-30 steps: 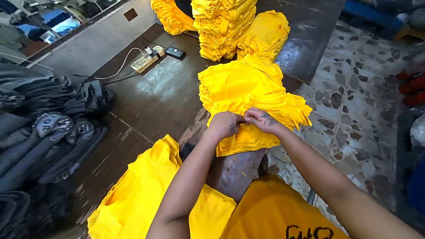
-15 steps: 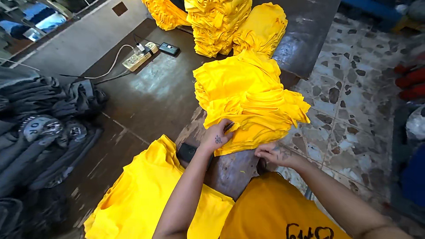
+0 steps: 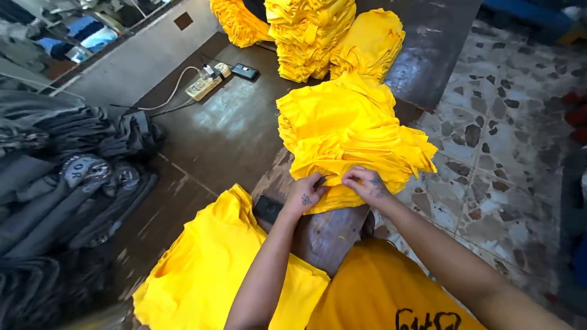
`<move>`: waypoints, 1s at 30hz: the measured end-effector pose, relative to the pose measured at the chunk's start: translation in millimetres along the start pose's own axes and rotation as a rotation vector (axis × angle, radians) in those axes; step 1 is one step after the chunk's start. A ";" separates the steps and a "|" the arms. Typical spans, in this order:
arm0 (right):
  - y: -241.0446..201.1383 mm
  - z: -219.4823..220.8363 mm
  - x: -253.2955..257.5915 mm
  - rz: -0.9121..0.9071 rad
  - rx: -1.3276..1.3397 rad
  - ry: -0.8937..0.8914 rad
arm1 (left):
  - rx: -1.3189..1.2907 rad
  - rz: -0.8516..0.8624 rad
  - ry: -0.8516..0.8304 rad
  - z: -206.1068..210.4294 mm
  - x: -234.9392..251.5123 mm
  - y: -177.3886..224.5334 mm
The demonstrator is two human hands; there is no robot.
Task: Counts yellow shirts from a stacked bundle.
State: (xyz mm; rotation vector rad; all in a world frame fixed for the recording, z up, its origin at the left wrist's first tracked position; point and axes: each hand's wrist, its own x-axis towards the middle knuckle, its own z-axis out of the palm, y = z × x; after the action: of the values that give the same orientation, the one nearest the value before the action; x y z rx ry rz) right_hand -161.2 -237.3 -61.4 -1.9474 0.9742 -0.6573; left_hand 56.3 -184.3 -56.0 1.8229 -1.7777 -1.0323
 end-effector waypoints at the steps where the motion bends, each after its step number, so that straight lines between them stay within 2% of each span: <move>1: -2.4 -3.8 -6.7 -0.038 -0.007 0.004 | -0.002 0.000 -0.005 -1.1 -2.6 -1.1; 8: 2.5 2.4 -44.0 -0.236 -0.177 0.062 | 0.110 -0.053 -0.017 -1.3 -15.1 -5.4; 12: 2.6 -0.1 -53.8 -0.292 -0.251 0.050 | 0.209 0.149 0.039 4.7 -28.3 13.1; 16: 4.6 -0.5 -60.2 -0.355 -0.307 0.052 | 0.320 0.313 0.023 11.9 -31.5 29.0; 21: 5.5 3.9 -61.8 -0.373 -0.307 0.132 | 0.386 0.379 -0.018 27.0 -25.1 30.2; 24: 2.6 6.2 -63.1 -0.397 -0.297 0.145 | 0.401 0.326 -0.045 30.6 -20.6 29.0; 26: -2.6 5.1 -68.0 -0.369 -0.263 0.018 | 0.355 0.219 -0.067 28.0 -17.5 27.7; 27: -8.1 2.1 -71.0 -0.315 -0.242 -0.122 | 0.294 0.153 -0.058 27.6 -16.4 23.9; 28: -14.2 -1.5 -72.6 -0.249 -0.234 -0.269 | 0.217 0.111 -0.004 30.1 -16.1 15.7; 29: -15.9 -3.0 -73.5 -0.215 -0.234 -0.344 | 0.136 0.101 0.085 35.0 -16.3 4.5; 30: -12.9 -3.2 -74.8 -0.229 -0.245 -0.329 | 0.054 0.100 0.159 39.2 -16.6 -5.5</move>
State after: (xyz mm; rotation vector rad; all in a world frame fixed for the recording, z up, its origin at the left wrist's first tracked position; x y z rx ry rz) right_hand -200.5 -172.6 -54.8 -2.3164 0.6568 -0.3347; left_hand 32.8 -159.2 -81.7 1.7749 -1.7961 -0.7864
